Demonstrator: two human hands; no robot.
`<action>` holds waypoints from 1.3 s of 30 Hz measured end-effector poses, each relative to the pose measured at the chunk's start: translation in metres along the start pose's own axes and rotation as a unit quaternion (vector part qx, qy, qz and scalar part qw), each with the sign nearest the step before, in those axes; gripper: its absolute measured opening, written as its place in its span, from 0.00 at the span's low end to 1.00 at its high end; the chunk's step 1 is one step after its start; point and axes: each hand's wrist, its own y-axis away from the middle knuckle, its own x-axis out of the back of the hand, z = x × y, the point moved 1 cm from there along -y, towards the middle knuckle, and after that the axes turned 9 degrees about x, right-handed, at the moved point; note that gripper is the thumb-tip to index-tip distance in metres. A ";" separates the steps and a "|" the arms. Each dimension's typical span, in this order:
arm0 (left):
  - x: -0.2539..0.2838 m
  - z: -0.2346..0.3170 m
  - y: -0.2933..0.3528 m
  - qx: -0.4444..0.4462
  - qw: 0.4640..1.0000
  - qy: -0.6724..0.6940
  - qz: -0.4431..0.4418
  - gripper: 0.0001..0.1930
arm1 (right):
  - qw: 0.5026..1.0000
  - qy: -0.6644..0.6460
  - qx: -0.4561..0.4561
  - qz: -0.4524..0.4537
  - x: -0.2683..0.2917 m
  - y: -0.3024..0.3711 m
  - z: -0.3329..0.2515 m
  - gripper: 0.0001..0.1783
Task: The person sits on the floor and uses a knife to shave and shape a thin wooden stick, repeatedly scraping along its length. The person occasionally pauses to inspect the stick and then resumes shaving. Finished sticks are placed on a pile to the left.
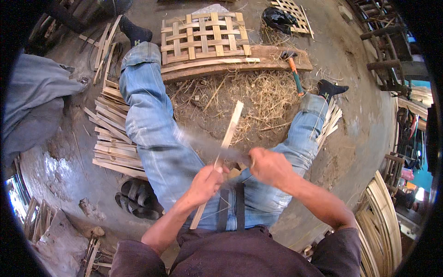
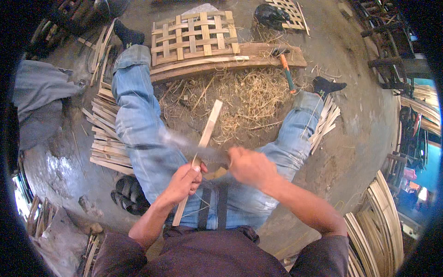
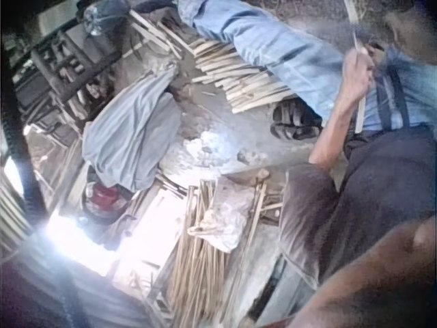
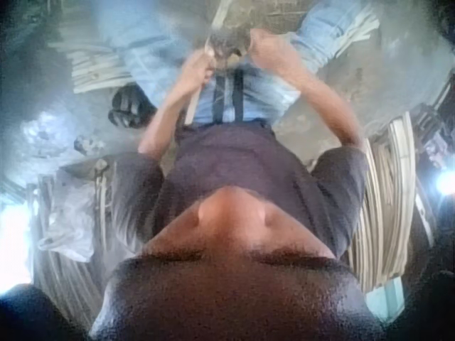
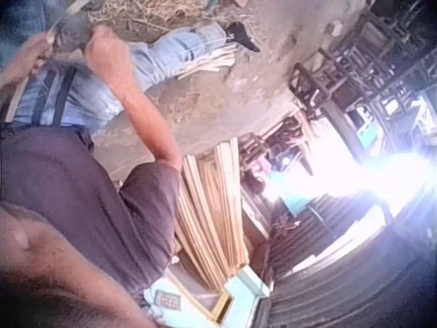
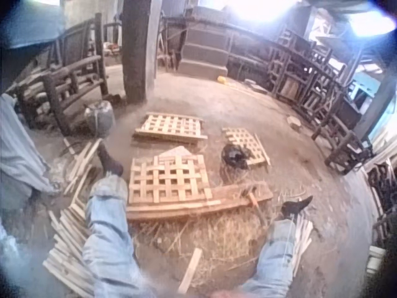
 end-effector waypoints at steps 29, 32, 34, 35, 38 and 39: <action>0.002 -0.031 0.004 0.016 0.998 0.058 0.007 0.13 | 0.997 0.040 0.050 -0.049 -0.006 0.004 0.001 0.07; 0.001 -0.036 0.005 0.014 1.000 -0.002 0.005 0.14 | 0.984 0.036 -0.157 0.075 -0.002 -0.011 0.080 0.09; 0.000 -0.026 0.012 0.028 1.000 -0.004 -0.010 0.14 | 0.990 -0.015 -0.098 0.099 0.006 0.000 0.070 0.08; 0.002 -0.021 0.017 0.034 0.999 0.027 -0.014 0.14 | 0.996 -0.022 -0.041 0.082 0.005 0.000 0.048 0.07; 0.004 -0.013 0.019 0.013 0.997 0.070 -0.002 0.15 | 0.996 0.065 0.041 -0.038 0.003 0.006 0.010 0.11; -0.001 -0.011 0.017 0.006 0.997 0.078 -0.003 0.16 | 0.995 0.102 0.011 0.001 -0.014 0.009 0.045 0.16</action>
